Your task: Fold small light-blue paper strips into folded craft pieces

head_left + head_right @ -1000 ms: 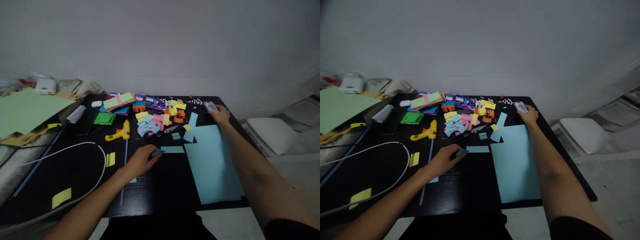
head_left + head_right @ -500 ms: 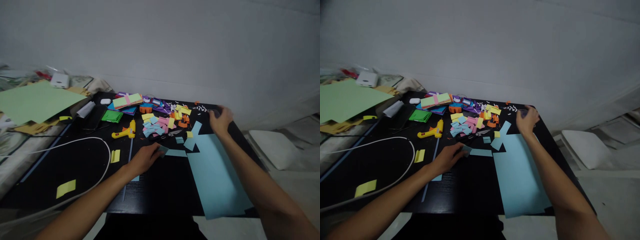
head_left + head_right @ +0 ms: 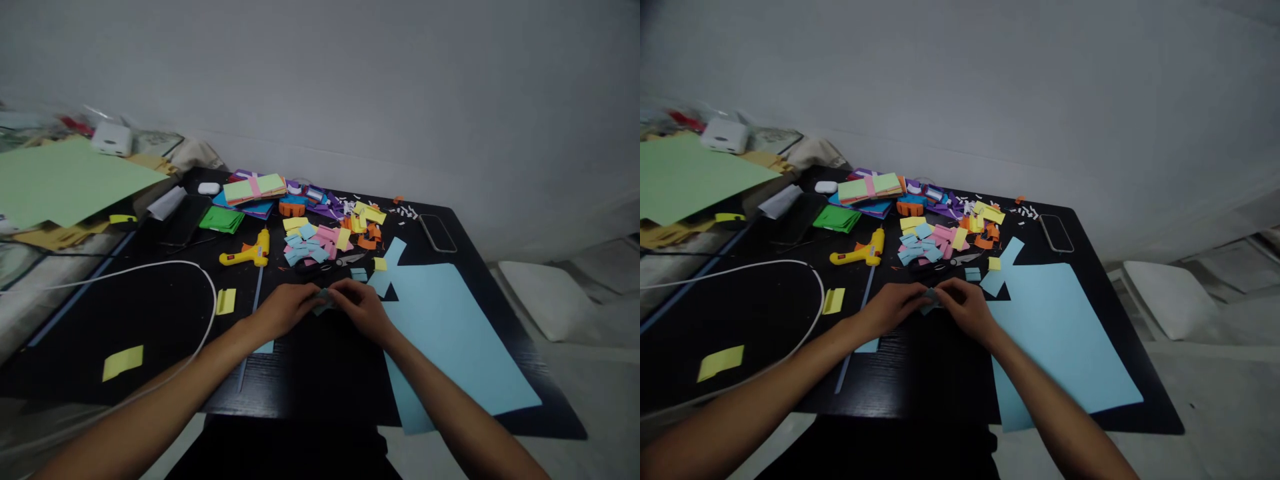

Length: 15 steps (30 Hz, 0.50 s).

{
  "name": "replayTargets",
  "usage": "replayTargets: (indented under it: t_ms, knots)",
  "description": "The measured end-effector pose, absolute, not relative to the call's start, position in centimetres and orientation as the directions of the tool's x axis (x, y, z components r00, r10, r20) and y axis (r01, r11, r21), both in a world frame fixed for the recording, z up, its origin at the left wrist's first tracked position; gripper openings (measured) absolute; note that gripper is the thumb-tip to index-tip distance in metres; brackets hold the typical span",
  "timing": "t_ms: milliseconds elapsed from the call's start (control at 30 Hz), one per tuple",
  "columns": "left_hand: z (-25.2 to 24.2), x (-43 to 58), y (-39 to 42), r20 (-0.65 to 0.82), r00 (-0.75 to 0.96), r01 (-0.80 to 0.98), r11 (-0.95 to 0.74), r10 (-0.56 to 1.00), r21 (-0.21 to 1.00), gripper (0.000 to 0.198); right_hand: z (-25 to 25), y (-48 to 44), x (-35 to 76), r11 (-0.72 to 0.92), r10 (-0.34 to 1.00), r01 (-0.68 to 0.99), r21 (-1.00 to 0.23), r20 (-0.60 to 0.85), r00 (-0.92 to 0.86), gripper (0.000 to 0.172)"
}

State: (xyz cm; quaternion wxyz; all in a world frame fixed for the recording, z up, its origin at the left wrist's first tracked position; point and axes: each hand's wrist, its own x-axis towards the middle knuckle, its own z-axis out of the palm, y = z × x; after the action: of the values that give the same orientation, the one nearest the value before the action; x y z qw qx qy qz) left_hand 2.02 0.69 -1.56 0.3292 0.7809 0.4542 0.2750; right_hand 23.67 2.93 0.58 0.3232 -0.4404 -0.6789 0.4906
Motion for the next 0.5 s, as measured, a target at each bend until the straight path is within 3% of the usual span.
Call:
replayTargets:
  t_ms: [133, 300, 500]
  knots:
    - [-1.1, 2.1, 0.5, 0.143, 0.438, 0.512, -0.377, 0.887, 0.772, 0.017, 0.1, 2.8, 23.4, 0.116, 0.928, 0.211, -0.971, 0.031, -0.371, 0.024]
    - [-0.4, 2.5, 0.4, 0.132, 0.327, 0.519, -0.295, 0.936, 0.802, 0.017, -0.2, 2.4, 23.5, -0.011, 0.961, 0.099, -0.995, -0.038, -0.272, 0.028]
    - [0.1, 2.5, 0.3, 0.164, 0.28, 0.484, -0.286, 0.946, 0.827, 0.019, -0.1, 2.6, 24.0, 0.022, 0.963, 0.106, -0.994, -0.008, -0.27, 0.027]
